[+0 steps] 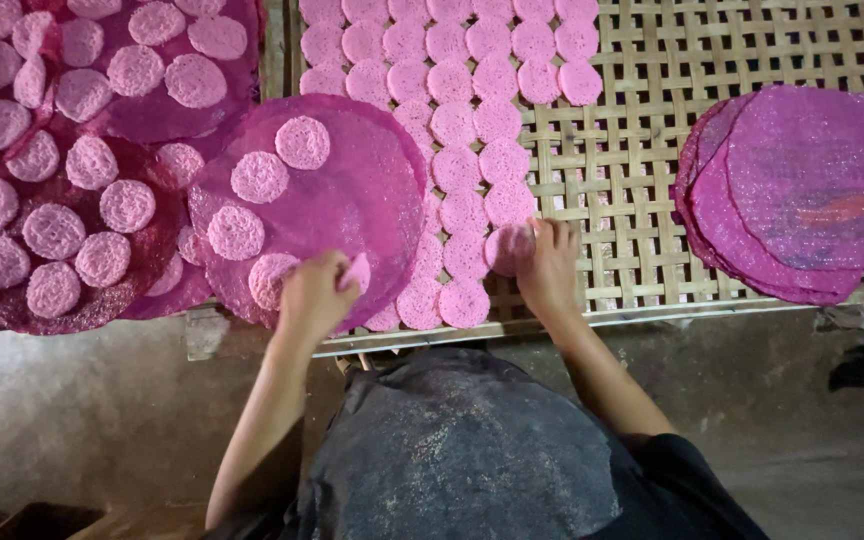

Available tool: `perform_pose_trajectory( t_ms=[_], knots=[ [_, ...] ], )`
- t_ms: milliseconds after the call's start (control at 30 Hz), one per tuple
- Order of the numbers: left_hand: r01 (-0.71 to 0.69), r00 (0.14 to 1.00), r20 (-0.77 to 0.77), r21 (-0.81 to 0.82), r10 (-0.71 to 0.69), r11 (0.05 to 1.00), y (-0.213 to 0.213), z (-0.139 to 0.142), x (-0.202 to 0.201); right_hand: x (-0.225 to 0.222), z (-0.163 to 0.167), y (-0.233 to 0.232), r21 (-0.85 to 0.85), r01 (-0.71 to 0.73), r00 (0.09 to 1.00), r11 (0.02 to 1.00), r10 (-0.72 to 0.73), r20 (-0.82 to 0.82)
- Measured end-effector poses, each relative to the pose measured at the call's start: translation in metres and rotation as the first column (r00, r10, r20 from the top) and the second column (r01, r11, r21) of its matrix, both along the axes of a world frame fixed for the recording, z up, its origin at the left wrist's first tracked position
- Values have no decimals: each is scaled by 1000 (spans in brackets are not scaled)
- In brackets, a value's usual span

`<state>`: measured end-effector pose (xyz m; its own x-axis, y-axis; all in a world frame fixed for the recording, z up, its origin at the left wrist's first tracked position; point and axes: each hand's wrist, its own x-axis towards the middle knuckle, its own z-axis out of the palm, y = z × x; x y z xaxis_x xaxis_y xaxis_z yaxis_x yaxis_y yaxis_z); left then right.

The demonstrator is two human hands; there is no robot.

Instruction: The person peels round pink rice-paper discs off a glossy magenta plastic sheet and arranges them in neat rows on woven bamboo drying trays. They work through several sheets one disc at a time, occasionally repositioning a sheet, and at one point lift and carry a sheet of discs to another tray.

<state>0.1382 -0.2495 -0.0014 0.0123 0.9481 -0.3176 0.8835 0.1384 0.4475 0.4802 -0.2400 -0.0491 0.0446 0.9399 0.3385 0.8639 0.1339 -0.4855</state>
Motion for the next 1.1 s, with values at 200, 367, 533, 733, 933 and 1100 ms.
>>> perform_pose_trajectory(
  t_ms=[200, 367, 533, 733, 933, 1100],
  knots=[
    [301, 866, 430, -38, -256, 953, -28, 40, 74, -15, 3, -46, -370, -733, 154, 571, -390, -908],
    [72, 991, 101, 160, -88, 985, -16, 28, 27, 23, -12, -57, -750, -207, 759, 628, -380, -528],
    [-216, 943, -225, 154, 247, 964, -32, -14, -57, 36, -32, -62, -515, -418, 794, 748, 26, -607],
    [-433, 893, 214, 175, 395, 884, -39, -53, -85, 23, -33, -68, -322, -205, 936, 924, 90, -339],
    [-516, 811, 424, 196, 403, 834, -32, -38, -67, 19, -11, -56, -198, -188, 955, 962, 132, -265],
    [-492, 745, 558, 89, 366, 866, -17, 12, -13, 4, 19, -49, -151, -89, 992, 985, 74, -107]
  ],
)
